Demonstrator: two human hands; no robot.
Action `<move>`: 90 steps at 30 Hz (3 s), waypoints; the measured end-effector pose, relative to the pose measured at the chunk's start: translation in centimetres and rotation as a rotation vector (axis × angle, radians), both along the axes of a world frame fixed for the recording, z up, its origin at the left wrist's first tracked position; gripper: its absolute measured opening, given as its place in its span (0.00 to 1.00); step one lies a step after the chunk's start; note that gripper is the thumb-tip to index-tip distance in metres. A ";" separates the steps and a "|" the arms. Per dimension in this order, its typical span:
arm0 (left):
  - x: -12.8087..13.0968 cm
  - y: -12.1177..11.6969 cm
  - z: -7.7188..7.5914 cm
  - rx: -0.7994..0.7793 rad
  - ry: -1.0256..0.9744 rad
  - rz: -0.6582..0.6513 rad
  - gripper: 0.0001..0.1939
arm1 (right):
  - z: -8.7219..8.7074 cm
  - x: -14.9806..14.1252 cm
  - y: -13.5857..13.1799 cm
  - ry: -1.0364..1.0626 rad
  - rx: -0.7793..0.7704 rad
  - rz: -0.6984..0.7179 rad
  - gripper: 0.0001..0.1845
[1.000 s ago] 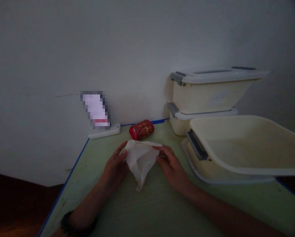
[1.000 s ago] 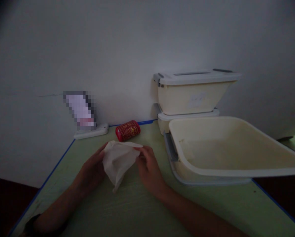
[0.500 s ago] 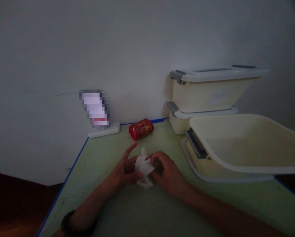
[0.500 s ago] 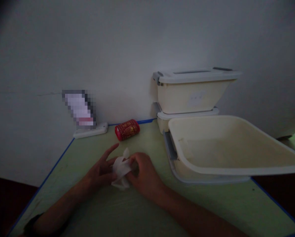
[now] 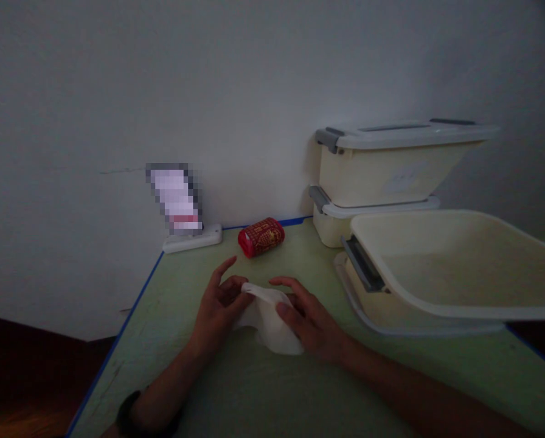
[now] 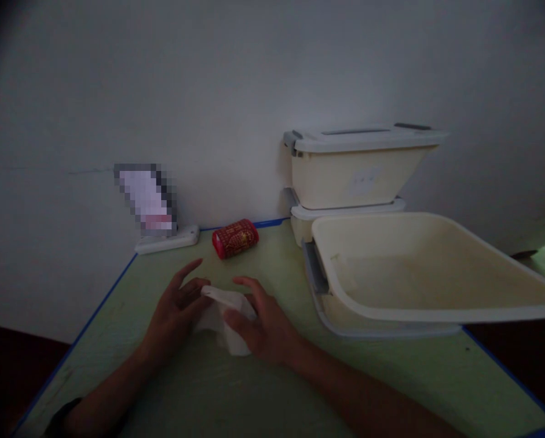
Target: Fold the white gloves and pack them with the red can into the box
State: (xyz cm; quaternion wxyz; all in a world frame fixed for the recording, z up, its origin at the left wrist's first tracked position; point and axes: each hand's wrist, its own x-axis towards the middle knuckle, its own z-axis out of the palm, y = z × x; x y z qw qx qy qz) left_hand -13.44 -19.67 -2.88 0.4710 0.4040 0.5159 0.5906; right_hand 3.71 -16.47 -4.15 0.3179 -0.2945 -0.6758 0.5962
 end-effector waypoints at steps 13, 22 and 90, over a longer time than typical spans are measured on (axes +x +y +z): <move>-0.9 -0.1 -0.1 -0.102 -0.043 -0.365 0.35 | 0.4 -0.3 0.1 0.129 0.068 -0.210 0.11; -1.2 -0.4 1.0 -0.008 -0.395 -0.283 0.44 | -0.1 -0.6 0.4 0.214 -0.296 -0.409 0.15; -1.4 0.8 -0.3 0.026 0.010 0.051 0.34 | 0.8 0.2 0.4 0.162 -0.340 -0.014 0.08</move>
